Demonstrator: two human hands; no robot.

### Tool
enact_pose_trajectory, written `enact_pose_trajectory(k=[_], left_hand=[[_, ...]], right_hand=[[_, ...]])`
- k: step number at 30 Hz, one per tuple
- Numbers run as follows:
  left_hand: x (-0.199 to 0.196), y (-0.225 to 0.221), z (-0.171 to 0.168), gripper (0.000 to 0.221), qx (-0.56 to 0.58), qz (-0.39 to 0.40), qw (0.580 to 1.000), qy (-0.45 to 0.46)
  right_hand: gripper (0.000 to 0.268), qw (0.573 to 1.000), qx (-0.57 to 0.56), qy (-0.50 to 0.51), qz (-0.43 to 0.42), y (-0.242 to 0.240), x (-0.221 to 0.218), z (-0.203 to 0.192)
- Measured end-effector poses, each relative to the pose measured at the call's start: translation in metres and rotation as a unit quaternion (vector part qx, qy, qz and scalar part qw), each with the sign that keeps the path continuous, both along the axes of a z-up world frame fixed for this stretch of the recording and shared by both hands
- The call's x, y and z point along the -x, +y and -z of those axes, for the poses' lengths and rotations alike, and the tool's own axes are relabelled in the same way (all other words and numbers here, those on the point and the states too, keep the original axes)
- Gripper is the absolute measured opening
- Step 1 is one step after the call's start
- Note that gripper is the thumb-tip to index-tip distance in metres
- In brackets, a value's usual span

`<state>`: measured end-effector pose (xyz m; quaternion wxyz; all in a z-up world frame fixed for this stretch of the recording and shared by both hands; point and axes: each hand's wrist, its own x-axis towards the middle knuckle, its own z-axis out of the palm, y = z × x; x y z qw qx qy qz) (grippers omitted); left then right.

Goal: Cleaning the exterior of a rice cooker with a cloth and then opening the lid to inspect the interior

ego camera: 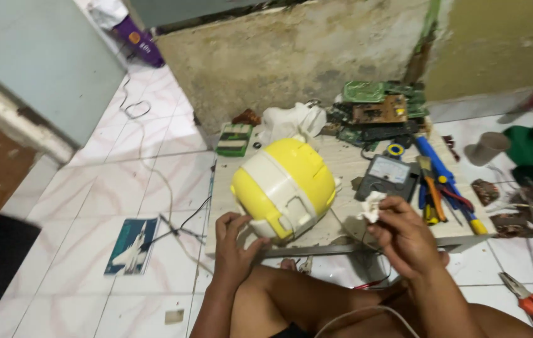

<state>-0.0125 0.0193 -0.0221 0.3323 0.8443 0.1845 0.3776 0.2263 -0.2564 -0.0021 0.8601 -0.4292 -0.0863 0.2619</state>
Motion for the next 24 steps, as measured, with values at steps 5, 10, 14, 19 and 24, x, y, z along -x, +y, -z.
enact_pose_trajectory(k=[5, 10, 14, 19, 24], left_hand=[[-0.003, -0.005, -0.013, 0.054, 0.041, 0.011, 0.999, -0.010], [-0.008, -0.011, -0.022, 0.055, 0.003, 0.037, 0.999, -0.010], [-0.006, -0.014, -0.024, 0.055, -0.007, 0.040, 0.999, -0.002], [-0.007, -0.011, -0.019, 0.058, 0.039, -0.003, 0.999, 0.026], [-0.011, -0.001, -0.025, 0.065, 0.321, -0.008, 0.947, 0.030]], right_hand=[[0.014, 0.999, 0.023, 0.009, 0.034, -0.020, -0.007, 0.020], [0.026, 0.997, 0.062, 0.033, 0.044, -0.024, -0.001, 0.021], [0.029, 0.988, 0.143, 0.005, 0.064, -0.021, 0.008, 0.015], [0.022, 0.986, 0.162, -0.006, 0.044, -0.019, 0.016, 0.001], [0.025, 0.980, 0.188, -0.033, 0.052, -0.022, 0.020, -0.012]])
